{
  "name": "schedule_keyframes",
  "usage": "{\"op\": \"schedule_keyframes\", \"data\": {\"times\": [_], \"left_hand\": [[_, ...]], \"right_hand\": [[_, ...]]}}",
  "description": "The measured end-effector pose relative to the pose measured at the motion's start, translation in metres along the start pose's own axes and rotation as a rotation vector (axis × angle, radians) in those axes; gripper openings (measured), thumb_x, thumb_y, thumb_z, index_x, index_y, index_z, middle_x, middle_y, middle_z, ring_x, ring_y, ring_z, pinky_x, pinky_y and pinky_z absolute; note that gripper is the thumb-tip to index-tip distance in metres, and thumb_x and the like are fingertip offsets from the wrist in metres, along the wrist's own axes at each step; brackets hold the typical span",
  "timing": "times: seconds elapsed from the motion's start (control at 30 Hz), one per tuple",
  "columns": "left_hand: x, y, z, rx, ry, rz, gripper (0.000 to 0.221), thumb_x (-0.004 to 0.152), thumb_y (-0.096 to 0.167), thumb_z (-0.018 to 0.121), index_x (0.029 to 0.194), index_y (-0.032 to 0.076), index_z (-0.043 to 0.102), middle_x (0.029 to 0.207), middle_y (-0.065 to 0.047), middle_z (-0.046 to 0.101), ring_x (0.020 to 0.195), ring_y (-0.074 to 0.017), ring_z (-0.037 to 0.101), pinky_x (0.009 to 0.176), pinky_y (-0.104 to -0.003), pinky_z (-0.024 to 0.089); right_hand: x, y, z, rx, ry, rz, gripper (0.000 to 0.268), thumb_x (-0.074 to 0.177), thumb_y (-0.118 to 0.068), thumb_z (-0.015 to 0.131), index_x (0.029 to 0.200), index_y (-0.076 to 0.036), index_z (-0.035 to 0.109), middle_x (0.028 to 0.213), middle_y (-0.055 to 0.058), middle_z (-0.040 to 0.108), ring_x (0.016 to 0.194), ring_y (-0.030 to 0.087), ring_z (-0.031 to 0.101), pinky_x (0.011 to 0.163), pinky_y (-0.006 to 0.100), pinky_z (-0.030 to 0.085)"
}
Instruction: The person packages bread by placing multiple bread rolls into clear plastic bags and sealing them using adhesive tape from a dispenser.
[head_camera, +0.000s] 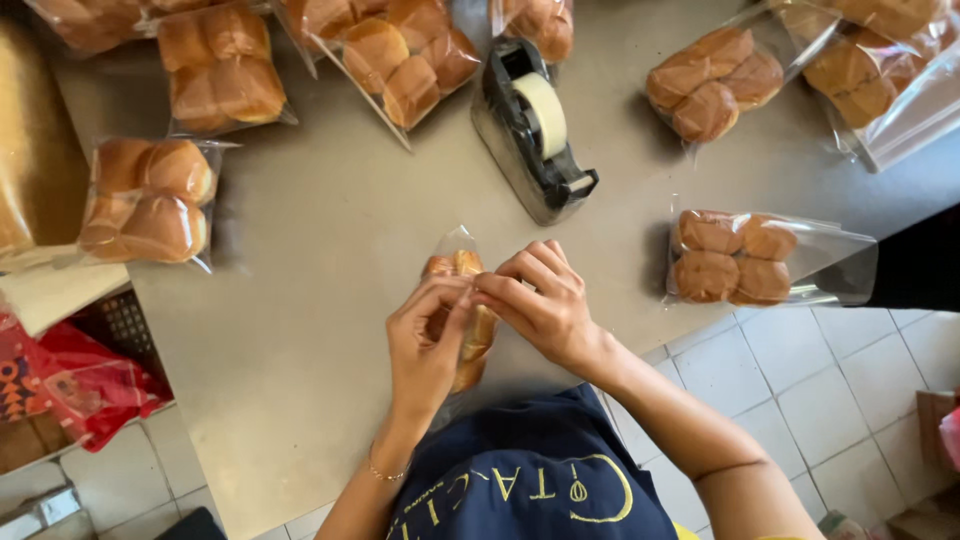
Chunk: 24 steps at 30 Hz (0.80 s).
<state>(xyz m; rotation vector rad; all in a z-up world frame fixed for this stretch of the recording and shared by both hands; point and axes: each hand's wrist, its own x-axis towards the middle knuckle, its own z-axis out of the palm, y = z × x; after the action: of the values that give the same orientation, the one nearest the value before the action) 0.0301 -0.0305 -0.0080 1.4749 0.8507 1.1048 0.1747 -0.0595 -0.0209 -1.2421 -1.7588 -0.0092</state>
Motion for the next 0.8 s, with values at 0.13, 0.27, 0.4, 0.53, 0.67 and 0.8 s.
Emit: {"op": "schedule_keyframes", "data": {"times": [0.13, 0.27, 0.4, 0.53, 0.67, 0.8], "left_hand": [[-0.003, -0.001, -0.001, -0.019, -0.009, 0.07, 0.022, 0.088, 0.014, 0.052, 0.074, 0.003, 0.066, 0.075, -0.01, 0.066, 0.086, -0.0281, 0.065, 0.084, -0.039, 0.046], [-0.004, 0.003, 0.003, 0.114, 0.057, 0.177, 0.021, 0.088, 0.008, 0.052, 0.071, 0.001, 0.062, 0.081, -0.009, 0.062, 0.095, -0.0304, 0.058, 0.091, -0.038, 0.039], [-0.011, -0.006, 0.002, 0.181, 0.057, 0.174, 0.024, 0.091, 0.013, 0.052, 0.07, 0.003, 0.059, 0.092, -0.005, 0.051, 0.108, -0.0297, 0.045, 0.099, -0.041, 0.031], [-0.015, 0.0, 0.002, 0.289, 0.06, 0.113, 0.031, 0.093, 0.02, 0.047, 0.067, 0.004, 0.055, 0.1, -0.004, 0.048, 0.116, -0.029, 0.04, 0.104, -0.045, 0.019], [-0.031, -0.01, -0.001, 0.505, 0.296, 0.211, 0.031, 0.092, 0.022, 0.05, 0.115, 0.004, 0.038, 0.115, -0.009, 0.031, 0.124, -0.034, 0.028, 0.105, -0.044, 0.024], [-0.037, -0.002, -0.004, 0.875, 0.163, 0.383, 0.021, 0.085, 0.036, 0.058, 0.098, 0.02, 0.063, 0.098, 0.007, 0.058, 0.105, -0.0242, 0.046, 0.095, -0.039, 0.032]], "right_hand": [[0.002, 0.0, 0.001, -0.01, -0.059, 0.003, 0.011, 0.082, -0.018, 0.067, 0.088, -0.009, 0.065, 0.066, 0.001, 0.049, 0.055, 0.019, 0.042, 0.056, 0.03, 0.038], [0.003, 0.002, -0.012, 0.3, -0.248, 0.384, 0.028, 0.078, -0.017, 0.069, 0.101, -0.004, 0.06, 0.063, 0.001, 0.056, 0.058, 0.019, 0.048, 0.059, 0.03, 0.043], [0.021, 0.0, -0.031, 0.509, -0.419, 0.549, 0.008, 0.081, -0.012, 0.065, 0.083, -0.005, 0.064, 0.062, 0.005, 0.059, 0.057, 0.016, 0.051, 0.063, 0.03, 0.045], [0.015, 0.001, -0.025, 0.617, -0.42, 0.633, 0.005, 0.079, -0.01, 0.066, 0.079, -0.005, 0.065, 0.061, 0.004, 0.058, 0.057, 0.013, 0.05, 0.064, 0.029, 0.045], [0.005, 0.004, -0.02, 0.596, -0.326, 0.617, 0.006, 0.078, -0.01, 0.068, 0.079, -0.005, 0.064, 0.063, 0.003, 0.052, 0.061, 0.012, 0.048, 0.067, 0.026, 0.042], [0.002, -0.002, -0.02, 0.597, -0.316, 0.579, 0.006, 0.08, -0.011, 0.067, 0.08, -0.006, 0.065, 0.064, 0.002, 0.052, 0.062, 0.012, 0.047, 0.066, 0.025, 0.043]]}}
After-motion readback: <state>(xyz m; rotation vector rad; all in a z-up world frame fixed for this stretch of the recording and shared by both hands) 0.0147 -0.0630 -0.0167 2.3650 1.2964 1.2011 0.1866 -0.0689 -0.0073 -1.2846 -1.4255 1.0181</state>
